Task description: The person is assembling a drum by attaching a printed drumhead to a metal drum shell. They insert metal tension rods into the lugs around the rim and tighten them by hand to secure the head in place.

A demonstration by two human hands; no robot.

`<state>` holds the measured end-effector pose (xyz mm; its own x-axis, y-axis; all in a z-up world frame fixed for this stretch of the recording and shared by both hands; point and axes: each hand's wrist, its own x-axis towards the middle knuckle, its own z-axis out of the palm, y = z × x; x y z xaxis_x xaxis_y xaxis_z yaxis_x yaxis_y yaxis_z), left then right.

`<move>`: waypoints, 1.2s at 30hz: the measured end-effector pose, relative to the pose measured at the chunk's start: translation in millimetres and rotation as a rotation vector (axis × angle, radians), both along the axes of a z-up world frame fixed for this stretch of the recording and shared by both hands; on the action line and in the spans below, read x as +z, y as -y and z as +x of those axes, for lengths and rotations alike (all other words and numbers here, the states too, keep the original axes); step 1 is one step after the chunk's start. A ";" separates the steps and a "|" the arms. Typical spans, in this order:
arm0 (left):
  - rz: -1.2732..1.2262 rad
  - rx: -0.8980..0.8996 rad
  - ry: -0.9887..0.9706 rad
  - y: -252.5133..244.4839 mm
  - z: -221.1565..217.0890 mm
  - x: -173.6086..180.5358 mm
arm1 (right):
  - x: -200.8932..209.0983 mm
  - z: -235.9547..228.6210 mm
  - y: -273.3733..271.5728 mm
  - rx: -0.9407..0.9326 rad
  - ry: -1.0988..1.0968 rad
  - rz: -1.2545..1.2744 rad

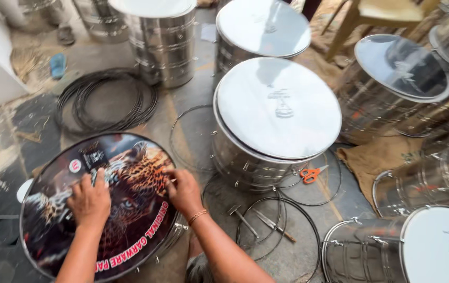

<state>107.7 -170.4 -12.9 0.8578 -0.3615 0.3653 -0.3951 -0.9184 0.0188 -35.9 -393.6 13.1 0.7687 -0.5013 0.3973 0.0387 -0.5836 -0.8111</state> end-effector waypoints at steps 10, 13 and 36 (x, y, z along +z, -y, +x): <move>-0.913 -0.117 -0.063 -48.3 -18.9 51.5 | -37.7 9.5 50.2 -0.126 -0.060 0.381; -0.886 0.121 0.184 -124.2 -21.2 40.7 | -59.9 6.6 74.3 -0.165 -0.201 0.612; -0.969 0.584 -1.295 -222.0 -46.0 -151.3 | -169.5 64.5 91.3 0.338 -0.533 0.156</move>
<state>61.7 51.6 -164.2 0.6746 -0.0007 -0.7382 0.6808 -0.3862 0.6224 28.5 -484.9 -156.4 0.9658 -0.2186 -0.1397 -0.2316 -0.4836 -0.8441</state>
